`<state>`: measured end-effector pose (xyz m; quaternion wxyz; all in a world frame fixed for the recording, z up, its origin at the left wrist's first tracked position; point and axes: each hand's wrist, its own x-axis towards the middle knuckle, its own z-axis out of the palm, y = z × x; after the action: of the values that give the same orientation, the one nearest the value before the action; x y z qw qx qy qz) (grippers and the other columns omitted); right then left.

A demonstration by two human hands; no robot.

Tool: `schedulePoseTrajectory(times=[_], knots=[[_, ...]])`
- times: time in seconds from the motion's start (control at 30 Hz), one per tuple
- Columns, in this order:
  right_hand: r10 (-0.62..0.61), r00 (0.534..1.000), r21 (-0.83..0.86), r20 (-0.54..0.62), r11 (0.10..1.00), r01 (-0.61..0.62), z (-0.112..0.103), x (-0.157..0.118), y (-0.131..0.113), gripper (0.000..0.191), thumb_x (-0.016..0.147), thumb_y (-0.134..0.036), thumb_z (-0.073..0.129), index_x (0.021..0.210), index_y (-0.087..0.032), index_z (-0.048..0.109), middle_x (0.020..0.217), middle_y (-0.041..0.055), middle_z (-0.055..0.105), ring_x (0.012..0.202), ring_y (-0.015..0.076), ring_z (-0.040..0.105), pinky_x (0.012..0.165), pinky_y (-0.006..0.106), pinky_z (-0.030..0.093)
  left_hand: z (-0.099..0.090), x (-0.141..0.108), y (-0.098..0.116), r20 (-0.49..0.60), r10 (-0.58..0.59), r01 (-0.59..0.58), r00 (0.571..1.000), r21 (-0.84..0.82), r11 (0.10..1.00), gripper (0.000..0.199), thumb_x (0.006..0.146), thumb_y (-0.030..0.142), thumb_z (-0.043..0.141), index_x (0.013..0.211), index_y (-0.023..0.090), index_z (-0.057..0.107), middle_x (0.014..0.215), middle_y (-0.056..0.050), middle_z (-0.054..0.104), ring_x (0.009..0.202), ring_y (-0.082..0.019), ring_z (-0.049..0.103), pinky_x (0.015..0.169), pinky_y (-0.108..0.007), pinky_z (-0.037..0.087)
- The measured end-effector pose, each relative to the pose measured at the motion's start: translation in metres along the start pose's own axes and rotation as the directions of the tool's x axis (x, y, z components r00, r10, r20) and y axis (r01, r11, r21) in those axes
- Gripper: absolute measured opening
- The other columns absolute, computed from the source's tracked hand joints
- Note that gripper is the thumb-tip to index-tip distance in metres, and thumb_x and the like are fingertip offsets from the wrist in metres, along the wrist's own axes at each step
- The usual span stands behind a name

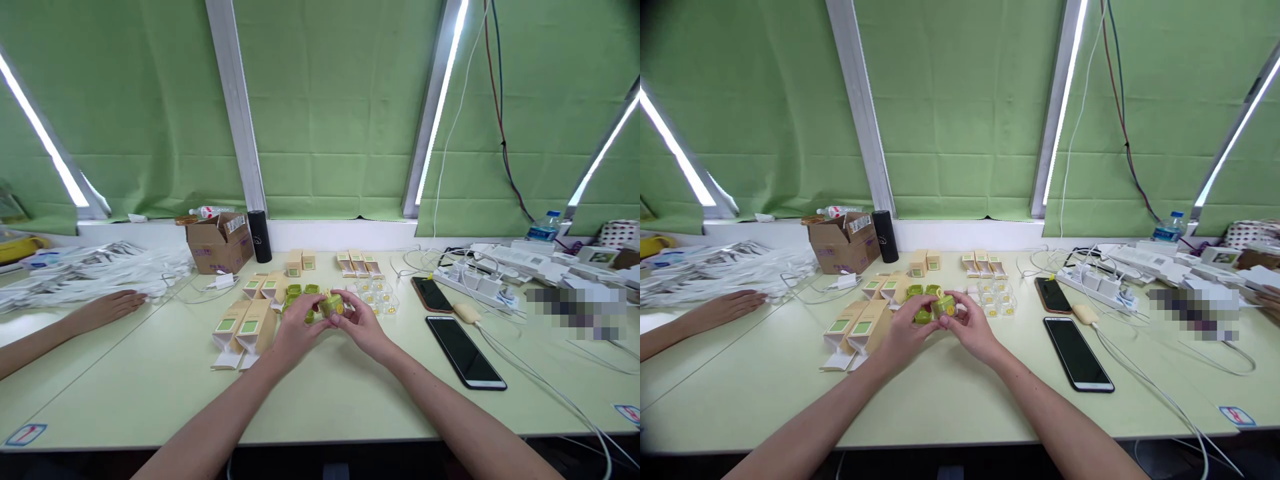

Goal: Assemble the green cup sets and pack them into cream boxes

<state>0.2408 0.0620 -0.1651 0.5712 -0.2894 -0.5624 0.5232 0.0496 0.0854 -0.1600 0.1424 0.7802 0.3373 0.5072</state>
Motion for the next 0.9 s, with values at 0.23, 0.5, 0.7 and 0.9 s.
schedulePoseTrajectory(times=[0.23,0.5,0.7,0.9], knots=[[0.069,0.997,0.336,-0.043,0.940,-0.051,-0.007,0.005,-0.006,0.050,0.084,-0.056,0.081,0.120,-0.028,0.061,0.113,0.0060,0.077,0.092,0.0273,0.080,0.098,0.056,0.061,0.002,0.001,-0.001,-0.017,-0.049,0.046,0.999,-0.111,0.993,0.043,0.092,0.043,0.074,0.129,0.023,0.062,0.113,-0.010,0.074,0.098,-0.024,0.072,0.091,-0.041,0.060],[0.183,0.978,0.427,-0.097,0.895,-0.125,-0.023,0.011,0.001,0.032,0.093,-0.052,0.068,0.104,-0.024,0.060,0.096,0.0100,0.081,0.088,0.0277,0.081,0.094,0.051,0.063,-0.003,0.004,0.007,-0.004,-0.057,0.057,0.998,-0.063,0.996,0.016,0.102,0.029,0.054,0.110,0.022,0.067,0.105,-0.008,0.074,0.095,-0.022,0.070,0.084,-0.036,0.057],[0.095,0.990,0.408,-0.100,0.912,-0.046,-0.019,0.009,-0.002,0.036,0.090,-0.054,0.074,0.109,-0.027,0.060,0.098,0.0056,0.079,0.090,0.0276,0.079,0.092,0.052,0.062,-0.007,0.007,0.006,0.027,-0.072,0.073,0.997,-0.051,0.996,0.023,0.102,0.031,0.050,0.086,0.022,0.065,0.084,-0.004,0.068,0.079,-0.021,0.065,0.077,-0.035,0.052],[-0.053,0.983,0.182,-0.178,0.979,0.086,-0.012,0.004,-0.004,0.058,0.074,-0.043,0.091,0.122,-0.030,0.060,0.115,0.0048,0.068,0.103,0.0247,0.072,0.094,0.045,0.060,-0.001,0.008,0.004,0.111,-0.230,0.254,0.967,-0.330,0.909,0.033,0.096,0.049,0.066,0.111,0.020,0.062,0.100,-0.008,0.069,0.093,-0.022,0.068,0.085,-0.036,0.056]])
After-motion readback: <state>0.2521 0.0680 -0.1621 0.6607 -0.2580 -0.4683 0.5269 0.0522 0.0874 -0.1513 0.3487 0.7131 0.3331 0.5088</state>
